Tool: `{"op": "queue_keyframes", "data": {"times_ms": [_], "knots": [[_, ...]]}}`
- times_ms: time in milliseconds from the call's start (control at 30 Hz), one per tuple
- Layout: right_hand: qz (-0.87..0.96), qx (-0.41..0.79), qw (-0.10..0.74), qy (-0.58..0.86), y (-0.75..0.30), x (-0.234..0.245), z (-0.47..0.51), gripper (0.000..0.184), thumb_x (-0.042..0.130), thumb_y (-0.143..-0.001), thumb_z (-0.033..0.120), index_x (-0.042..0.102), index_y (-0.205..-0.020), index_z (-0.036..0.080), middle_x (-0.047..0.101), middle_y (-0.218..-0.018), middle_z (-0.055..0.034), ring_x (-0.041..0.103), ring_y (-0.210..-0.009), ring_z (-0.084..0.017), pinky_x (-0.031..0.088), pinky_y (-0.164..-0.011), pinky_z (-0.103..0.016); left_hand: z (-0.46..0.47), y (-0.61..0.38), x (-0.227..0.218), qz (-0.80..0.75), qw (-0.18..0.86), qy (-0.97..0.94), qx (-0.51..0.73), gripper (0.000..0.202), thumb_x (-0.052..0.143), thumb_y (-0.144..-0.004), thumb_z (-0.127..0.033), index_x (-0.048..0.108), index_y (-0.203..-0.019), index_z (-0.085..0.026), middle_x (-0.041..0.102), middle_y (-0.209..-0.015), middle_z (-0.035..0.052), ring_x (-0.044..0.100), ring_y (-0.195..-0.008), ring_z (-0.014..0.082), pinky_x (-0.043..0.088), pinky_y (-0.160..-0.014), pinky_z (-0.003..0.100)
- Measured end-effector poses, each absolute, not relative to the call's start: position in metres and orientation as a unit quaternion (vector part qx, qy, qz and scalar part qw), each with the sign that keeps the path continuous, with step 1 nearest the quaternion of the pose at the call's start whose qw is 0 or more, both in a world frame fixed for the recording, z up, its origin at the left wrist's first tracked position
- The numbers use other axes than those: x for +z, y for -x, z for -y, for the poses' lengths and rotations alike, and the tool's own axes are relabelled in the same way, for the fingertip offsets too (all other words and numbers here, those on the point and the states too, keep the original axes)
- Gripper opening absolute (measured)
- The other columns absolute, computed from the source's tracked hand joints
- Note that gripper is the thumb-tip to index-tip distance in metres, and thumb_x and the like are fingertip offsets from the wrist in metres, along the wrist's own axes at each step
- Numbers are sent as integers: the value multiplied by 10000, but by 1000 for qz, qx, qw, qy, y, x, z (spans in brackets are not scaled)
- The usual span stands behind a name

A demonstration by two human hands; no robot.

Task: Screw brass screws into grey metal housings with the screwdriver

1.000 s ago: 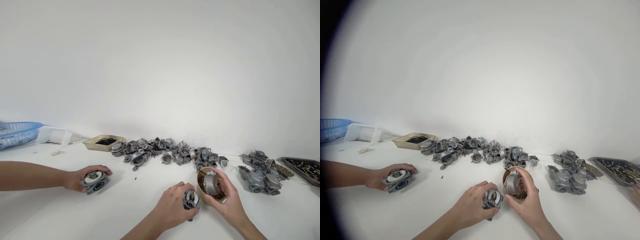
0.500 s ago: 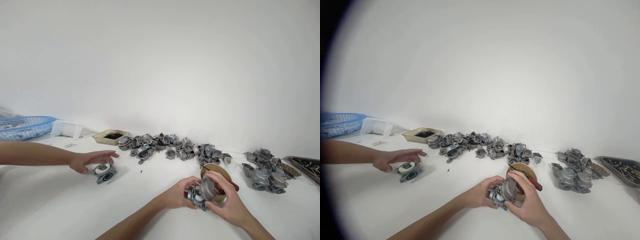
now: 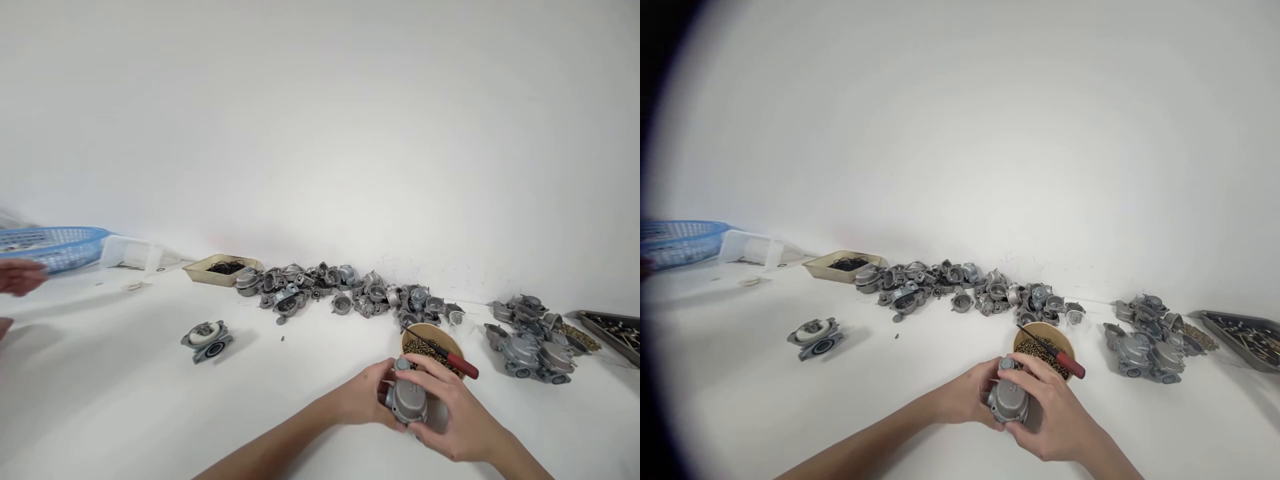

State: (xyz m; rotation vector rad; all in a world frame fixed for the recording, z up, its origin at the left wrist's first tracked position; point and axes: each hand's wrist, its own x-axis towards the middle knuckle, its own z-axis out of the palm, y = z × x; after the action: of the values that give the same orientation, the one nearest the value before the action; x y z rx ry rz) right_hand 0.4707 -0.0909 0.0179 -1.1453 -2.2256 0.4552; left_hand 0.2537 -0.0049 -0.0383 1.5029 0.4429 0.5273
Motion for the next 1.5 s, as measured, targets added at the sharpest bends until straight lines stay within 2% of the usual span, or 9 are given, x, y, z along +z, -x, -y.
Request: {"op": "queue_keyframes", "data": {"times_ms": [233, 333, 433, 533, 700, 867, 1033, 1200, 1500], "knots": [[852, 141, 227, 451, -470, 28, 93, 644, 832, -782, 276, 671, -1404, 316, 592, -1494, -104, 596, -1326, -400, 575, -1052, -477, 1, -254, -44, -212, 692, -659, 206, 826, 1048, -513, -339, 643, -1214, -177, 735, -1139, 91, 690, -1090, 322, 577, -877, 390], [863, 112, 216, 442, -476, 27, 90, 686, 858, -798, 385, 634, -1444, 318, 555, -1534, -116, 591, -1327, -413, 578, -1038, -526, 2, -254, -41, -215, 691, -656, 214, 786, 1047, -496, -322, 651, -1158, -169, 740, -1111, 88, 697, -1048, 309, 573, -826, 358], [852, 47, 280, 440, -495, 25, 81, 523, 725, -943, 460, 635, -1434, 305, 609, -1477, -120, 626, -1290, -381, 582, -1027, -538, 3, -251, -35, -232, 680, -665, 204, 712, 1028, -518, -283, 666, -1121, -174, 745, -1122, 88, 714, -1015, 304, 570, -792, 342], [800, -20, 342, 494, -521, 26, 68, 328, 577, -1032, 406, 706, -1297, 264, 734, -1256, -120, 708, -1128, -327, 613, -951, -493, 3, -248, -31, -247, 665, -679, 190, 677, 1007, -537, -246, 673, -1121, -173, 755, -1127, 88, 731, -978, 298, 558, -756, 326], [790, 10, 259, 555, -551, 28, 55, 279, 688, -908, 407, 790, -1117, 253, 798, -972, -84, 750, -868, -310, 623, -777, -459, -4, -242, -25, -250, 628, -709, 203, 647, 978, -561, -243, 696, -1139, -170, 769, -1118, 83, 731, -979, 295, 548, -751, 316], [774, 29, 320, 546, -551, 29, 54, 165, 654, -924, 356, 793, -928, 268, 798, -828, -26, 742, -695, -246, 609, -663, -370, -10, -235, -20, -265, 586, -740, 196, 608, 954, -595, -264, 705, -1144, -185, 763, -1145, 71, 724, -976, 284, 556, -771, 324], [720, 2, 426, 548, -556, 28, 53, 190, 660, -969, 406, 744, -1005, 240, 810, -931, -52, 788, -808, -255, 665, -771, -357, -12, -235, -21, -265, 589, -739, 192, 603, 943, -604, -269, 695, -1148, -192, 770, -1117, 60, 728, -936, 271, 535, -713, 298], [660, 22, 521, 540, -557, 30, 56, 177, 680, -947, 387, 697, -1020, 226, 778, -946, -68, 783, -826, -250, 684, -792, -353, -13, -235, -25, -247, 586, -745, 200, 616, 939, -618, -274, 700, -1181, -203, 768, -1126, 58, 717, -1000, 284, 554, -785, 323], [662, 66, 499, 555, -547, 30, 55, 60, 633, -809, 277, 650, -846, 232, 711, -766, -17, 730, -690, -208, 646, -664, -285, -14, -233, -26, -264, 586, -744, 182, 668, 951, -618, -301, 691, -1226, -206, 745, -1191, 83, 726, -971, 286, 575, -830, 358]]}}
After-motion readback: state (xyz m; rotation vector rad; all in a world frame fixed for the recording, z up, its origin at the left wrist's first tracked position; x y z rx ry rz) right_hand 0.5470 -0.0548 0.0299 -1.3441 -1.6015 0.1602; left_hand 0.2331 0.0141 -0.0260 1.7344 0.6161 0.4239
